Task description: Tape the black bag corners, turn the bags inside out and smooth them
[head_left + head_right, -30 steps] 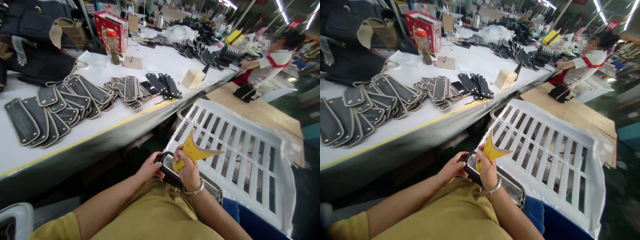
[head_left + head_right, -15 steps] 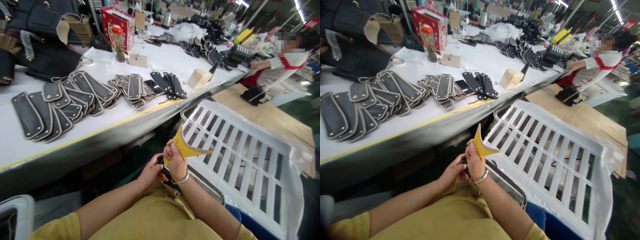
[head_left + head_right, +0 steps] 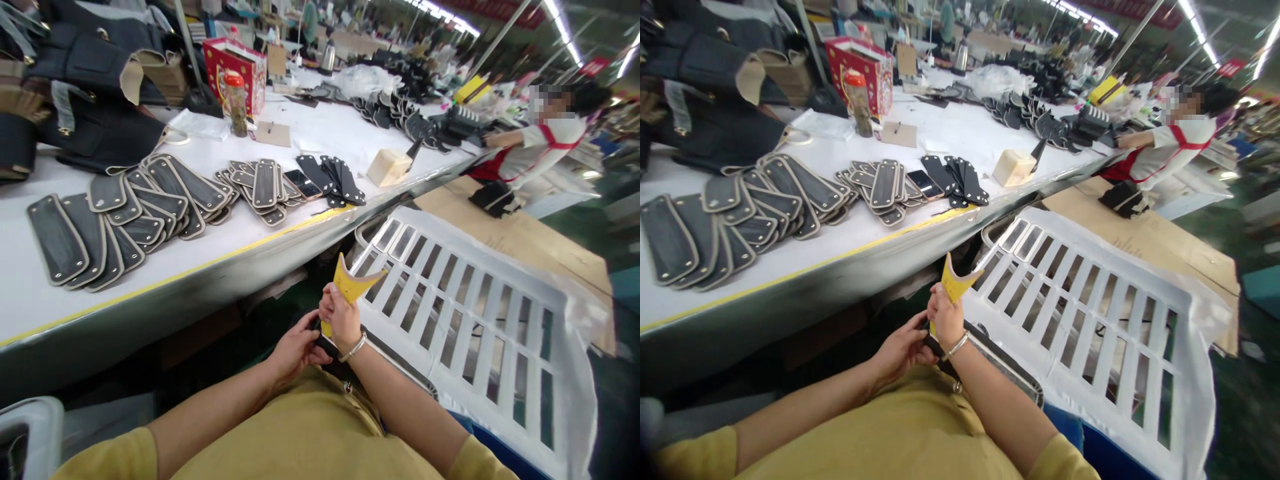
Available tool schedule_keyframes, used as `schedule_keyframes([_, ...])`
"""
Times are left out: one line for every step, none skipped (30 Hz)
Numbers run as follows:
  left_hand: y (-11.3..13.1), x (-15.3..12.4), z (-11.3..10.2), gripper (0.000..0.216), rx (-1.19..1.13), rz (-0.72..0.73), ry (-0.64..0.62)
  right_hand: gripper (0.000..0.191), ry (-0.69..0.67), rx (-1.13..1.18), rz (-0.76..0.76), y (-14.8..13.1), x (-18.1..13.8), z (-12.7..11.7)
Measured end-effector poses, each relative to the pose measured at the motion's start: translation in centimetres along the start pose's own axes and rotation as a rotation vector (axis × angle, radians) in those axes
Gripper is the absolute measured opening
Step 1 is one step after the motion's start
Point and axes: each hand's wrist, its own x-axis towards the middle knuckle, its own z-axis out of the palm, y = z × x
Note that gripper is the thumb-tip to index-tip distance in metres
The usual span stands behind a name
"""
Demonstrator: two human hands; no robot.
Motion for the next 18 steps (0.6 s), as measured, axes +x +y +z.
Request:
schedule_keyframes([-0.2, -0.2, -0.4, 0.072, -0.039, 0.004, -0.035, 0.022, 0.005, 0.039, -0.009, -0.3, -0.2, -0.1])
schedule_keyframes([-0.3, -0.3, -0.9, 0.075, -0.065, 0.013, -0.060, 0.021, 0.006, 0.075, -0.028, -0.5, -0.6, -0.3])
schedule_keyframes([-0.5, -0.4, -1.3, 0.079, -0.075, 0.022, -0.079, 0.020, 0.004, 0.113, -0.053, -0.7, -1.1, -0.4])
schedule_keyframes([-0.7, -0.4, -1.6, 0.082, -0.070, 0.027, -0.097, 0.019, -0.001, 0.148, -0.081, -0.8, -1.6, -0.5])
schedule_keyframes([-0.8, -0.3, -1.9, 0.084, -0.051, 0.031, -0.114, 0.018, -0.011, 0.166, -0.105, -0.8, -2.1, -0.6])
schedule_keyframes([-0.8, -0.2, -2.1, 0.085, -0.022, 0.035, -0.130, 0.018, -0.024, 0.163, -0.122, -0.8, -2.5, -0.7])
schedule_keyframes([-0.9, -0.1, -2.3, 0.085, 0.015, 0.041, -0.144, 0.018, -0.035, 0.147, -0.133, -0.6, -2.9, -0.7])
schedule_keyframes([-0.9, 0.0, -2.5, 0.083, 0.058, 0.049, -0.155, 0.018, -0.046, 0.120, -0.141, -0.4, -3.2, -0.6])
schedule_keyframes([-0.8, 0.1, -2.6, 0.081, 0.103, 0.060, -0.166, 0.018, -0.054, 0.088, -0.149, -0.1, -3.4, -0.6])
schedule_keyframes([-0.8, 0.2, -2.7, 0.079, 0.146, 0.071, -0.177, 0.019, -0.060, 0.056, -0.160, 0.2, -3.5, -0.6])
schedule_keyframes([-0.7, 0.2, -2.8, 0.077, 0.186, 0.086, -0.187, 0.019, -0.070, 0.027, -0.172, 0.4, -3.6, -0.5])
schedule_keyframes([-0.7, 0.2, -2.9, 0.075, 0.222, 0.106, -0.194, 0.020, -0.080, 0.004, -0.184, 0.7, -3.7, -0.5])
schedule_keyframes([-0.6, 0.2, -2.9, 0.074, 0.253, 0.130, -0.198, 0.021, -0.093, -0.015, -0.193, 0.9, -3.7, -0.5])
schedule_keyframes([-0.6, 0.2, -3.0, 0.073, 0.278, 0.156, -0.198, 0.022, -0.104, -0.030, -0.198, 1.0, -3.7, -0.5])
schedule_keyframes([-0.5, 0.1, -3.0, 0.073, 0.299, 0.179, -0.191, 0.022, -0.108, -0.043, -0.197, 1.1, -3.7, -0.6])
schedule_keyframes([-0.5, 0.1, -2.9, 0.073, 0.316, 0.192, -0.183, 0.022, -0.104, -0.056, -0.194, 1.1, -3.6, -0.6])
schedule_keyframes([-0.5, 0.1, -2.9, 0.074, 0.326, 0.196, -0.174, 0.022, -0.094, -0.069, -0.184, 1.1, -3.6, -0.8])
schedule_keyframes([-0.5, 0.1, -2.9, 0.076, 0.326, 0.188, -0.167, 0.022, -0.079, -0.074, -0.175, 1.0, -3.5, -0.9])
